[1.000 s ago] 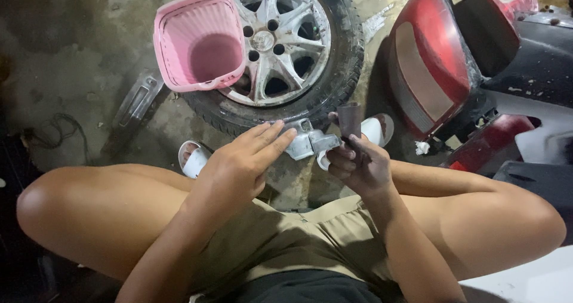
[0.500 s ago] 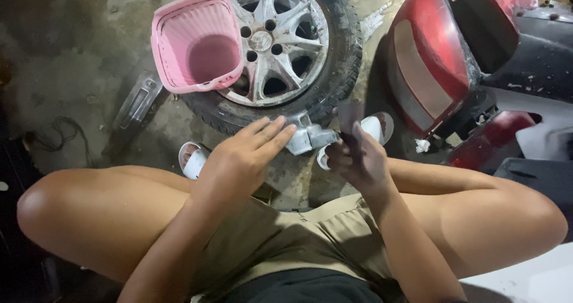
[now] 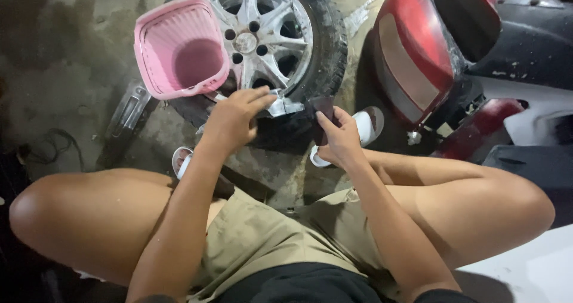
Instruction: The person sands a silver car part with a sanding block while sitting on the floor. They hold the part with one hand and sand with the other, then dip the sanding block into a pink bucket of water and continue sanding.
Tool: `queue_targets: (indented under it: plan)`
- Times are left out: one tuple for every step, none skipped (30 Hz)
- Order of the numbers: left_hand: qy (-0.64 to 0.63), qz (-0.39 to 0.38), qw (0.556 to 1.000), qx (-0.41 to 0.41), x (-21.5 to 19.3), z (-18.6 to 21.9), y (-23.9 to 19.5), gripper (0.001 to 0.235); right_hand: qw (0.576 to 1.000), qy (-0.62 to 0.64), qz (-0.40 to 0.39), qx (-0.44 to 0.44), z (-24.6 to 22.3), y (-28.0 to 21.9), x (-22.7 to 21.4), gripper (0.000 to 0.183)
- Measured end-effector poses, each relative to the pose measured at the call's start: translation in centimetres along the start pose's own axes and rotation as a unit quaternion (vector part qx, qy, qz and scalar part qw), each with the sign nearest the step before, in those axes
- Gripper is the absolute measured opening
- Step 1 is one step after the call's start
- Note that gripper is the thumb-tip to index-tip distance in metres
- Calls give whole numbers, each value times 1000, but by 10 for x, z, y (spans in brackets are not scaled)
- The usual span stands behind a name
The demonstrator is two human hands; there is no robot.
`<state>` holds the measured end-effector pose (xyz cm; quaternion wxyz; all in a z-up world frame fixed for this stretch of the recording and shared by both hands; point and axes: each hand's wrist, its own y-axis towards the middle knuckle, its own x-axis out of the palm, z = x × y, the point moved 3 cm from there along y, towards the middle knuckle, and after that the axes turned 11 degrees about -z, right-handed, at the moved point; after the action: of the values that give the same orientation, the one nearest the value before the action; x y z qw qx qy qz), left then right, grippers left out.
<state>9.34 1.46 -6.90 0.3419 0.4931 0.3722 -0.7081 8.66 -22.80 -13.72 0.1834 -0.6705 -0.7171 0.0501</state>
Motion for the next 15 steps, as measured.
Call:
queue_targets:
  plan:
    - [0,-2,1000,0,2,2,2,73,1000,1,1,2,5,-2,1,5]
    - [14,-14,999,-25,3,3,4,67,1000,-21,11,-20,6,-2,2,5]
    - [27,-26,998,-51,4,3,6,65,998,-42,22,-42,8,-2,3,7]
    - [27,-26,998,-51,0,5,8,65,998,-43,22,-42,10,2,4,7]
    - [14,-23,998,-59,-4,6,9,61,996,-60,27,-64,10,7,4,6]
    - [0,-20,997,-68,-7,7,10,58,993,-78,31,-86,11,11,4,6]
    - [-1,-20,997,-69,-2,5,11,58,993,-79,31,-85,10,11,3,6]
    - [7,-11,997,-71,2,4,11,58,990,-100,24,-95,8,10,2,8]
    - [16,-3,997,-74,7,2,12,58,987,-120,16,-104,7,10,2,11]
    - [14,-3,997,-77,9,2,12,58,987,-122,13,-103,1,5,9,11]
    - [12,-5,997,-77,11,2,11,57,988,-93,12,-126,-7,0,16,11]
    - [10,-7,997,-76,12,2,12,55,987,-64,10,-151,-16,-5,22,12]
    - [9,-5,997,-78,7,3,11,55,986,-65,8,-151,-10,0,20,12]
    - [0,-18,997,-76,4,6,11,53,986,-98,9,-138,-2,4,16,12]
    - [-9,-30,997,-74,1,8,10,51,984,-131,10,-124,5,9,12,12]
